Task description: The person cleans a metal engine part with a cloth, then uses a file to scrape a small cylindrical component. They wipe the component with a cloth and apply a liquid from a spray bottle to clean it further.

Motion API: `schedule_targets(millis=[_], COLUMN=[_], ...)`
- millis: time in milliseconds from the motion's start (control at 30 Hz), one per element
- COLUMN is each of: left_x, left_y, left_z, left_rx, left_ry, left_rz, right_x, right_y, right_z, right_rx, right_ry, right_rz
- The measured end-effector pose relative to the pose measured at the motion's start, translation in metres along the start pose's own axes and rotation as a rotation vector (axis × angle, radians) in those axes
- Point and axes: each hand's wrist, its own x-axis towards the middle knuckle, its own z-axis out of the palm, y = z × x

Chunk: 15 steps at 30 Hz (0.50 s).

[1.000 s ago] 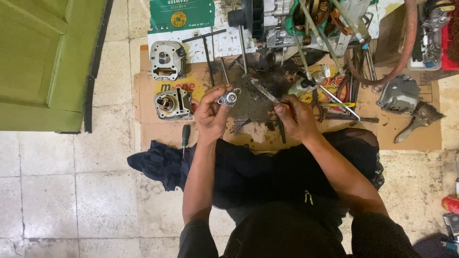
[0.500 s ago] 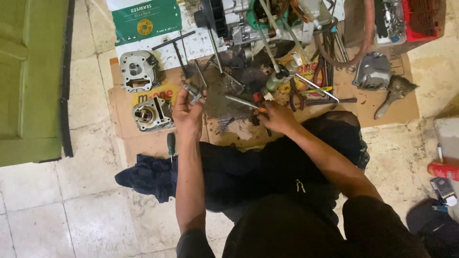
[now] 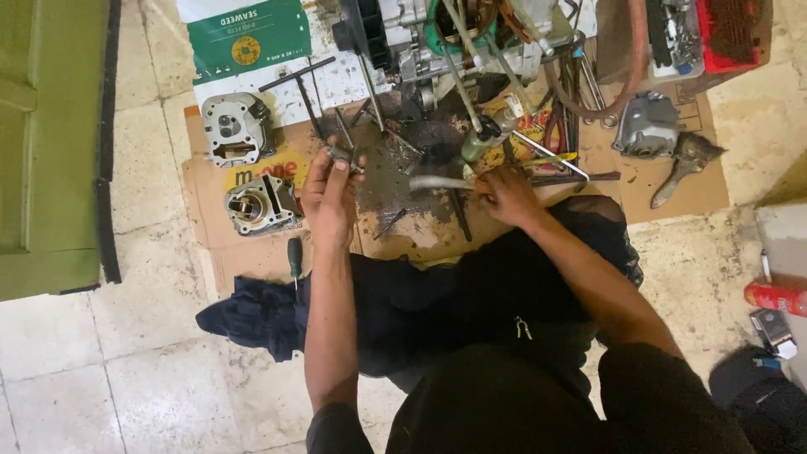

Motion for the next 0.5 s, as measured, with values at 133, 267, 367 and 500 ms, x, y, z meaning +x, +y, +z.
schedule_targets(millis=[133, 267, 367, 500], left_x=[-0.002, -0.004, -0.001, 0.001], left_y=[-0.001, 0.005, -0.006, -0.013], left_z=[-0.006, -0.005, -0.016, -0.024], left_rx=[0.041, 0.042, 0.011, 0.039], left_ry=[0.005, 0.002, 0.031, 0.089], left_rz=[0.011, -0.005, -0.003, -0.029], right_x=[-0.014, -0.025, -0.024, -0.044], right_y=[0.054, 0.121, 0.16, 0.237], right_z=[-0.027, -0.048, -0.054, -0.008], right_rx=[-0.198, -0.206, -0.352, -0.41], right_ry=[-0.03, -0.074, -0.371, -0.006], right_rz=[-0.181, -0.085, 0.332, 0.267])
